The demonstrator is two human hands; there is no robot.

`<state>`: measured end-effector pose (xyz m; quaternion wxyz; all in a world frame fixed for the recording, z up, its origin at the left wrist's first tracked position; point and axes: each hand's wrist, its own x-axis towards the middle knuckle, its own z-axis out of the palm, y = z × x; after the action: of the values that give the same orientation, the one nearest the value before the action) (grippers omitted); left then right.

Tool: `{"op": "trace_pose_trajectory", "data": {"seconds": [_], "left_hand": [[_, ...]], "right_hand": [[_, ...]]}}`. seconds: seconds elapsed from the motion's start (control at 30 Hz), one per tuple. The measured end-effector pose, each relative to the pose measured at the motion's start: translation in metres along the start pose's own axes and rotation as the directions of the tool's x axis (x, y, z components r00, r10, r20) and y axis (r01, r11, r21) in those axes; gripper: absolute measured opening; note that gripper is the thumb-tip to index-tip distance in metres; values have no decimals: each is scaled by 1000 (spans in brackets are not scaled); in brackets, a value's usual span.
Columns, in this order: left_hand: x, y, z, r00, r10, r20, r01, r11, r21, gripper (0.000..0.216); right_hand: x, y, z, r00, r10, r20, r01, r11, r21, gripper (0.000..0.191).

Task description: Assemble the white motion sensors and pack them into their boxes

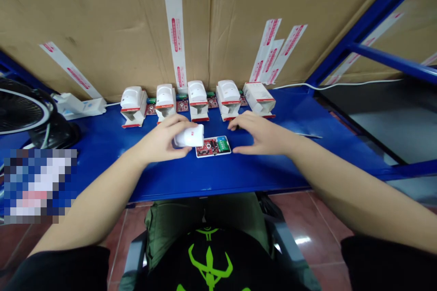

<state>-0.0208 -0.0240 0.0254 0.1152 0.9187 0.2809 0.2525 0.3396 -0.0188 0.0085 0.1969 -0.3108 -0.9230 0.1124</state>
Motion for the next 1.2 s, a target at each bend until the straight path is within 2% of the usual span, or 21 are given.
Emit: {"op": "trace_pose_trajectory", "data": {"seconds": [0.1, 0.17, 0.27, 0.33, 0.4, 0.47, 0.53, 0.7, 0.8, 0.9, 1.03, 1.2], "left_hand": [[3, 6, 13, 1000, 8, 19, -8, 999, -33, 53], [3, 3, 18, 999, -48, 26, 50, 995, -83, 57], [1, -6, 24, 987, -158, 8, 154, 948, -279, 59], [0, -13, 28, 980, -194, -34, 161, 888, -432, 60], [-1, -17, 31, 975, -205, -81, 138, 854, -501, 62], [-1, -16, 31, 976, -184, -118, 109, 877, -467, 64], [0, -12, 28, 984, -145, -104, 96, 923, -372, 63], [3, 3, 17, 997, -32, 76, 47, 978, -204, 54], [4, 10, 15, 989, -14, 145, 34, 990, -140, 55], [4, 13, 16, 992, -47, 117, 55, 996, -70, 55], [5, 15, 15, 992, -111, 54, 112, 994, -4, 59], [4, 17, 7, 980, -182, 77, 176, 982, 71, 63]], "right_hand": [[14, -8, 13, 994, -47, 102, 52, 997, -48, 66], [23, -11, 18, 987, -31, 157, 46, 995, -94, 69], [32, -15, 18, 977, 26, 209, -2, 994, -113, 74], [36, -17, 15, 970, 56, 236, -35, 995, -93, 76], [38, -20, 13, 962, 84, 258, -70, 996, -64, 75], [38, -21, 13, 956, 111, 270, -104, 994, -42, 72], [38, -22, 15, 954, 132, 271, -131, 991, -21, 71], [33, -23, 21, 964, 137, 229, -150, 988, 41, 68], [31, -25, 23, 964, 160, 211, -168, 986, 19, 68], [30, -27, 23, 957, 199, 213, -201, 979, -10, 71], [28, -28, 24, 962, 177, 208, -185, 982, 19, 63], [26, -27, 23, 970, 161, 183, -174, 983, 55, 60]]}}
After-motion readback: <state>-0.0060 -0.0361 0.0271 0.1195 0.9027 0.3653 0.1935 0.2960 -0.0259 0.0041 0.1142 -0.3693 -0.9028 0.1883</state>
